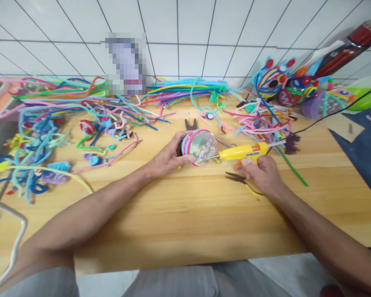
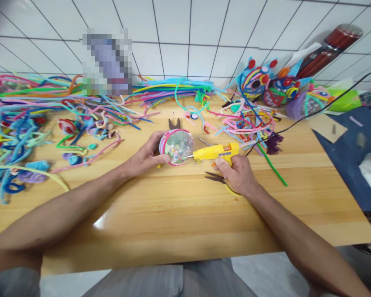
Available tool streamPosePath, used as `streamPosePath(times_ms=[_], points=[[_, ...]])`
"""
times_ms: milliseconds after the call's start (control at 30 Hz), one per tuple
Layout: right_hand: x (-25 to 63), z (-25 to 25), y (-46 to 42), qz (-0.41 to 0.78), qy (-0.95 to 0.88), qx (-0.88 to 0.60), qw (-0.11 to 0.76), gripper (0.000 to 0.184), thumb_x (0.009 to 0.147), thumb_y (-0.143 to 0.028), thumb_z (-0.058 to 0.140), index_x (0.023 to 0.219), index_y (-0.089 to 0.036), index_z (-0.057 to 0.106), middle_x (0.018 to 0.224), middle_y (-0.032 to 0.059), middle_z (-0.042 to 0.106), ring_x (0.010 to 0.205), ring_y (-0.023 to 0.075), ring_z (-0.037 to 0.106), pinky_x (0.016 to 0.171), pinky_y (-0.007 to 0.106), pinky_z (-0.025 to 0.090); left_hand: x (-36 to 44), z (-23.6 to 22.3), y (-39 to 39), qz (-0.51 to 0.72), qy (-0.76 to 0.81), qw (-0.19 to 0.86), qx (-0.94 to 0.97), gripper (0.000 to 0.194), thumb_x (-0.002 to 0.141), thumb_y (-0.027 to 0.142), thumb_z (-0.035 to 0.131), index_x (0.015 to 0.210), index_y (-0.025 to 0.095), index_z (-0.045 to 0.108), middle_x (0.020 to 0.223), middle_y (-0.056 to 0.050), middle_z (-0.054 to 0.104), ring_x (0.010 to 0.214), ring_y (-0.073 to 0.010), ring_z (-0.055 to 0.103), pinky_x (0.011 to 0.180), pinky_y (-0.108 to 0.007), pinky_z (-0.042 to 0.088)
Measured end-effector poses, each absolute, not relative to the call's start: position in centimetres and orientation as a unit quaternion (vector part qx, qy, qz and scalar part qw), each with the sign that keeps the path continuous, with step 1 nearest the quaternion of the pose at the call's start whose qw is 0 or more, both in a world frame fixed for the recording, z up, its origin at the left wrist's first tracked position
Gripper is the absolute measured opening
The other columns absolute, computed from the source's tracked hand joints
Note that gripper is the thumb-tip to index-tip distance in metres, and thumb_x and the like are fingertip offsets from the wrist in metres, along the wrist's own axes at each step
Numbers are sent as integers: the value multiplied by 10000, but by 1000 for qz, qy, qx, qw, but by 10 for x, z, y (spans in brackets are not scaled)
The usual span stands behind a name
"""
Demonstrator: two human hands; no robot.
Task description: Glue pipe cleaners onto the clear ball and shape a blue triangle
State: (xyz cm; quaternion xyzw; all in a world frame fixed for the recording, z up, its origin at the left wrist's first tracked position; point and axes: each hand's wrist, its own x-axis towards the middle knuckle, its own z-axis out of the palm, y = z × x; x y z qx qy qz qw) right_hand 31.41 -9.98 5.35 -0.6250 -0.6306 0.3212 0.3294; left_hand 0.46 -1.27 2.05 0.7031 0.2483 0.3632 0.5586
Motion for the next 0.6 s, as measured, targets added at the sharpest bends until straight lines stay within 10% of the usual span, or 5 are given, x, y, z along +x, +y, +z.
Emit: streamPosePath(times_ms=[600], points=[[316,47,-101,303,-638,-631,321,575,908,-653,590,481,-270,545,572,64,706,655,274,727,604,375,521,5,23,-14,353,266,548,710,755,875,515,820,1488,255,465,1499,-132,564,1383,-313,565,1148,-442,497]])
